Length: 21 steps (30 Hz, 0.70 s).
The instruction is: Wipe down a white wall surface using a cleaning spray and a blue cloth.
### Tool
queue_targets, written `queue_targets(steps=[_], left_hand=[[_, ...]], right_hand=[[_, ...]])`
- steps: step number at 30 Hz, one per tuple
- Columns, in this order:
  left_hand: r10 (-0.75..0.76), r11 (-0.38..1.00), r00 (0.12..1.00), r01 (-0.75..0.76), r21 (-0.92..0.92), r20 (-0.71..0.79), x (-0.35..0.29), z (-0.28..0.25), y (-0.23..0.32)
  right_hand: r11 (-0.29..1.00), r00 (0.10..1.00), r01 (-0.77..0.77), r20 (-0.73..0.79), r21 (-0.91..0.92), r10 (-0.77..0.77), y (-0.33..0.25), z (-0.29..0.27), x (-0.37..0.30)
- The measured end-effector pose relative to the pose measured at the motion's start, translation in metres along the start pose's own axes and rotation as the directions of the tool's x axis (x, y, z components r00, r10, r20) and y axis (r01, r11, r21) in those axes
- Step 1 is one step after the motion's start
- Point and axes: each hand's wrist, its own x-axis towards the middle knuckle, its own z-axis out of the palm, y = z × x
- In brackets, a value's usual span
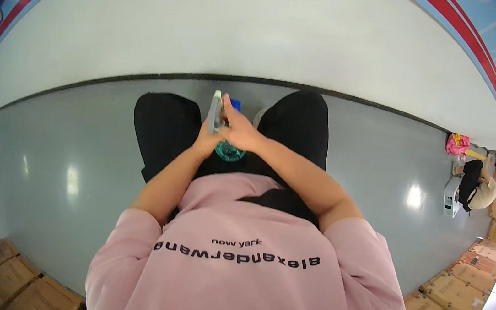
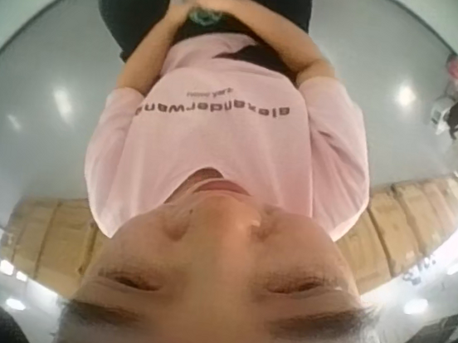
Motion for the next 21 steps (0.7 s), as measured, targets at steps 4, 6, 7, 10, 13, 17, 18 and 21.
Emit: queue_targets(steps=[4, 6, 7, 10, 13, 17, 18, 21], left_hand=[[-0.188, 0.979, 0.965, 0.199, 0.046, -0.186, -0.002, 0.006, 0.014], [-0.229, 0.953, 0.973, 0.232, -0.197, 0.039, 0.001, 0.002, 0.025], [-0.228, 0.927, 0.973, 0.225, -0.3, 0.026, 0.001, 0.006, 0.032], [-0.099, 0.869, 0.955, 0.219, -0.443, 0.278, 0.0, 0.014, 0.06], [-0.121, 0.851, 0.941, 0.263, -0.455, 0.318, -0.002, 0.008, 0.064], [-0.132, 0.848, 0.924, 0.292, -0.442, 0.358, -0.002, 0.008, 0.064], [-0.134, 0.847, 0.922, 0.297, -0.441, 0.363, -0.002, 0.007, 0.064], [-0.144, 0.907, 0.915, 0.274, -0.319, 0.378, -0.003, 0.006, 0.063]], right_hand=[[0.992, 0.992, 0.093, -0.074, -0.081, -0.099, -0.003, -0.009, 0.0], [0.994, 0.982, 0.108, -0.157, 0.002, -0.106, -0.006, -0.017, -0.006], [0.988, 0.964, 0.128, -0.245, 0.084, -0.104, -0.006, -0.022, -0.008], [0.993, 0.861, -0.019, -0.506, -0.12, -0.045, 0.0, -0.04, -0.014], [0.819, 0.978, -0.138, -0.056, 0.558, 0.203, 0.011, -0.048, -0.014], [0.782, 0.971, -0.24, 0.145, 0.575, 0.19, 0.009, -0.05, -0.015], [0.826, 0.972, -0.234, 0.113, 0.512, 0.206, 0.006, -0.048, -0.014], [0.802, 0.984, -0.12, -0.036, 0.585, 0.173, 0.005, -0.031, -0.012]])
